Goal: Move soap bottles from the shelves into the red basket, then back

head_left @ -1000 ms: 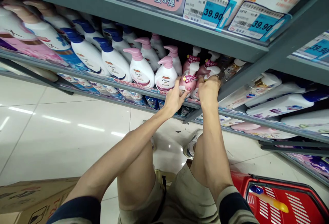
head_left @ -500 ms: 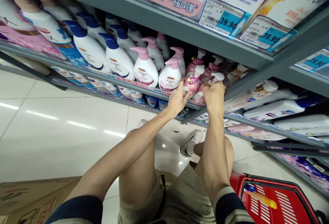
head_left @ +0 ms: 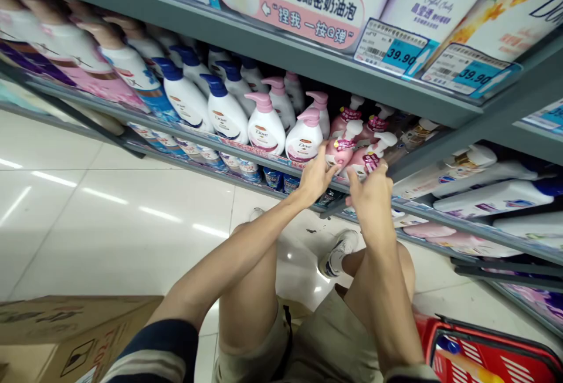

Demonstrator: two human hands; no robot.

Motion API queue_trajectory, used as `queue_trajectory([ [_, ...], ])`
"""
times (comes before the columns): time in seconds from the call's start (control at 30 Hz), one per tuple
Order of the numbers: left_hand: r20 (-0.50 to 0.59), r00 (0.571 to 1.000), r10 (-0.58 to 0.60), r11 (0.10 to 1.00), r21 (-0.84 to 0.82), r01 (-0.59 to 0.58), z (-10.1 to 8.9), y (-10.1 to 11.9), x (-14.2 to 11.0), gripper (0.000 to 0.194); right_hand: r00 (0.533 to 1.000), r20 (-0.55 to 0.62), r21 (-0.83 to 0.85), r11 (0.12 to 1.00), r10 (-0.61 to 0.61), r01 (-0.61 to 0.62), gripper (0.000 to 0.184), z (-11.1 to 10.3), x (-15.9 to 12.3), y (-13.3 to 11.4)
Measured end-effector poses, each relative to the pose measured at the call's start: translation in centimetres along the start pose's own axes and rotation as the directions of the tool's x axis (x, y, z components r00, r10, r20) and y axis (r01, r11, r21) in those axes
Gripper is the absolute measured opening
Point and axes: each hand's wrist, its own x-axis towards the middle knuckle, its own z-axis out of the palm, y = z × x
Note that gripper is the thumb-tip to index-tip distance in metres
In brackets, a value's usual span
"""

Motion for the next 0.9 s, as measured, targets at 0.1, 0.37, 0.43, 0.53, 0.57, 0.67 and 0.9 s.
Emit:
queue_trajectory([
  [0.1, 0.013, 1.000, 0.018, 1.000, 0.024, -0.018, -0.4, 0.7, -0.5, 0.073, 0.992, 0.128, 0.079, 0.997, 0.004, -0.014, 0.059, -0.5, -1.9, 0.4],
  [0.37, 0.092, 0.996, 0.012, 0.970, 0.240, -0.033, -6.1, -2.2, -0.7, 0.018, 0.915, 0.288, 0.027, 0.957, -0.283, 0.288, 0.028, 2.5, 1.6, 4.3],
  [0.43, 0.098, 0.995, 0.002, 0.970, 0.240, -0.026, -6.7, -3.9, -0.4, 0.022, 0.920, 0.287, -0.035, 0.957, -0.267, 0.288, 0.030, 3.7, 2.0, 5.1],
  [0.53, 0.140, 0.989, -0.037, 0.977, 0.214, 0.007, -6.4, -5.4, -0.2, 0.028, 0.932, 0.271, -0.099, 0.957, -0.240, 0.274, 0.034, 4.7, 2.3, 5.7],
  [0.57, 0.152, 0.987, -0.049, 0.979, 0.204, 0.017, -6.0, -5.6, -0.2, 0.029, 0.933, 0.273, -0.095, 0.959, -0.234, 0.269, 0.033, 4.8, 2.4, 5.8],
  [0.67, 0.191, 0.981, -0.045, 0.982, 0.191, 0.008, -4.6, -5.5, 0.0, 0.030, 0.925, 0.297, -0.051, 0.963, -0.239, 0.265, 0.028, 5.1, 2.9, 5.8],
  [0.9, 0.086, 0.996, -0.004, 0.953, 0.302, -0.022, -2.6, -4.5, 0.6, 0.021, 0.909, 0.313, -0.158, 0.928, -0.277, 0.337, 0.027, 5.1, 3.2, 4.9],
])
